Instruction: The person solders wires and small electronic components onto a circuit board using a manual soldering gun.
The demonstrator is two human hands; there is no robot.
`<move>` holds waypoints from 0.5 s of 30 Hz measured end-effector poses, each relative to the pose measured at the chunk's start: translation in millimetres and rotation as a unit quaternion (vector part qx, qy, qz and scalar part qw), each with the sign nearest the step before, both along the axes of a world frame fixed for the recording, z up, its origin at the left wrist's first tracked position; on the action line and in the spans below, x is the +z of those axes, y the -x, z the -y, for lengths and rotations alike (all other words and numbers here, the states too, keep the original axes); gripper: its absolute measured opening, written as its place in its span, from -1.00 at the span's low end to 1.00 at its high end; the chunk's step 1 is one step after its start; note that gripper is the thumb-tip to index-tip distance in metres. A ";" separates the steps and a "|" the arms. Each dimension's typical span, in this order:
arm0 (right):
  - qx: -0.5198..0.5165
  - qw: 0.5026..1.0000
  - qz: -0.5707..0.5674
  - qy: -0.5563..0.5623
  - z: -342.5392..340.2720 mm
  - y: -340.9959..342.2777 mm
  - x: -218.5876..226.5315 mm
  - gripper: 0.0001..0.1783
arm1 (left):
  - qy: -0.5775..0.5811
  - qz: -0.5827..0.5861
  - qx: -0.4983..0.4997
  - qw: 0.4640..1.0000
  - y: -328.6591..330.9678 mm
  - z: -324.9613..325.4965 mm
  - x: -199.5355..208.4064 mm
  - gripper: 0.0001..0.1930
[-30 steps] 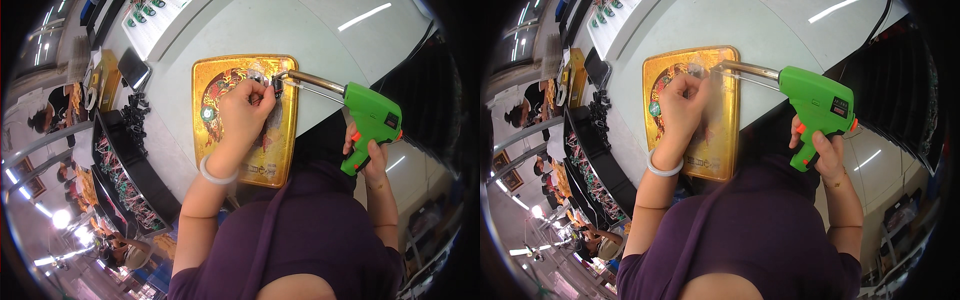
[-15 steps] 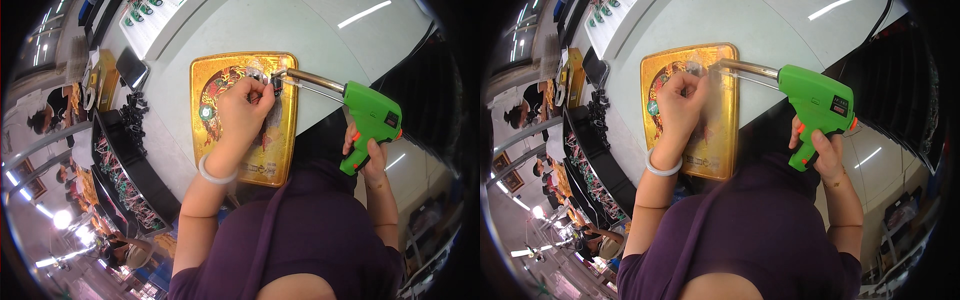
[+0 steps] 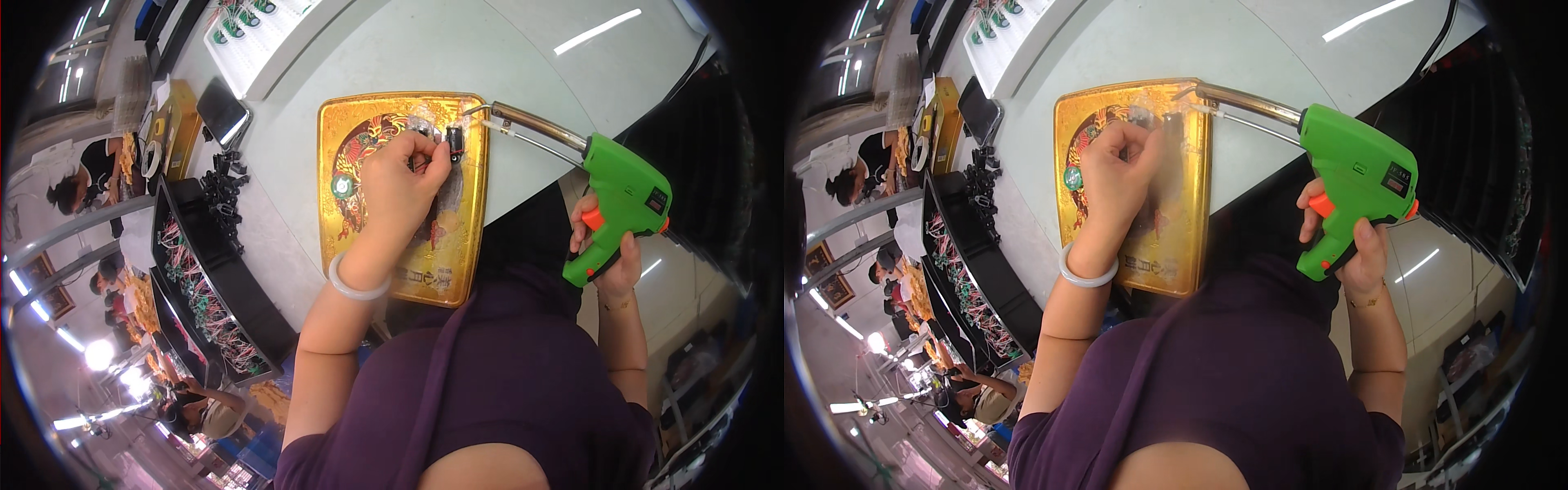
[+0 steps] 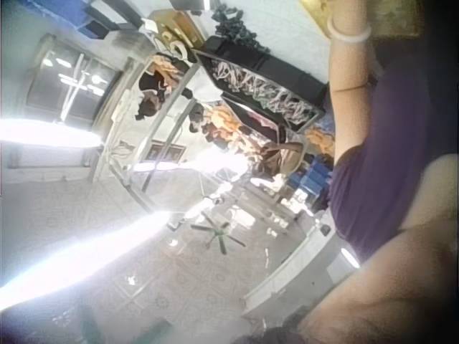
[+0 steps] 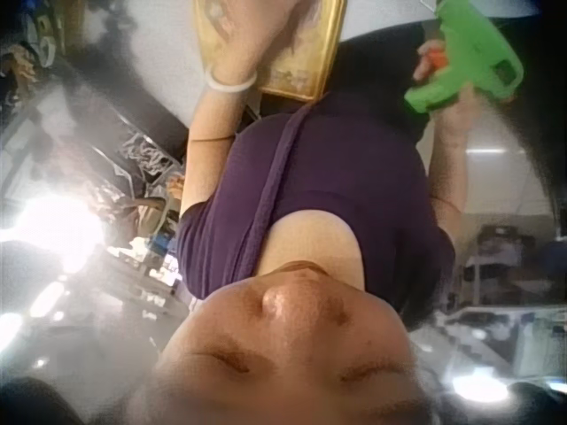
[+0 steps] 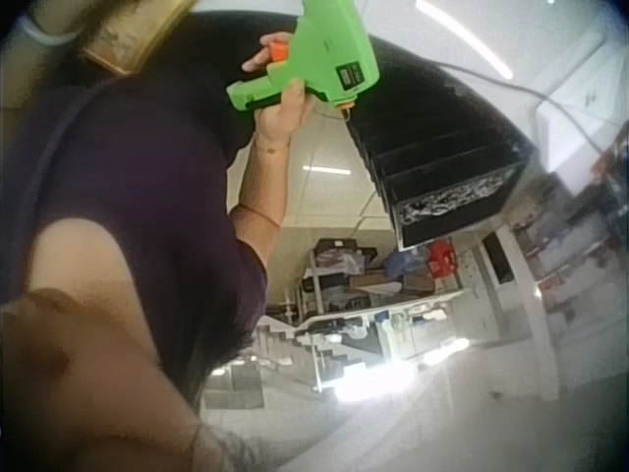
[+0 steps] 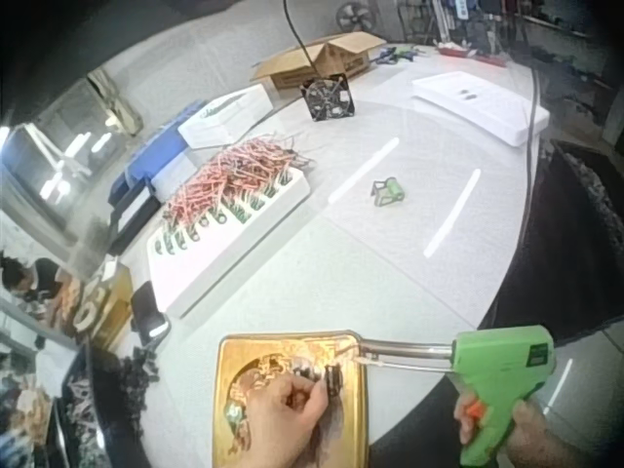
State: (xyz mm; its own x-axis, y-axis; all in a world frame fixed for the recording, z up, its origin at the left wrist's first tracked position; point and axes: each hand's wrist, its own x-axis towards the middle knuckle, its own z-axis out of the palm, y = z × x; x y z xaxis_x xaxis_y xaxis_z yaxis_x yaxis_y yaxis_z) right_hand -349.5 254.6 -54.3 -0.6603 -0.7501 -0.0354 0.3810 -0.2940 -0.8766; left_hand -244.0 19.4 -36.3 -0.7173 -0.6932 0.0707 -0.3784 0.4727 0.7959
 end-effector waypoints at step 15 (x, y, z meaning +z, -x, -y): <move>-0.012 0.999 0.013 0.040 2.9 -0.1 2.3 -0.41 | 0.050 -0.008 0.004 0.999 1.1 -3.5 3.8 -0.86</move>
State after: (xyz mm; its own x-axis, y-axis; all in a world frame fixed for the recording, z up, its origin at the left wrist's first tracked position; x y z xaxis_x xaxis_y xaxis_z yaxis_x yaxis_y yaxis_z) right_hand -349.4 251.7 -52.0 -0.6783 -0.7348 0.0070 0.3946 -0.3723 -0.8400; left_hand -245.2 23.0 -32.5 -0.7097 -0.6882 0.1505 -0.3707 0.5465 0.7510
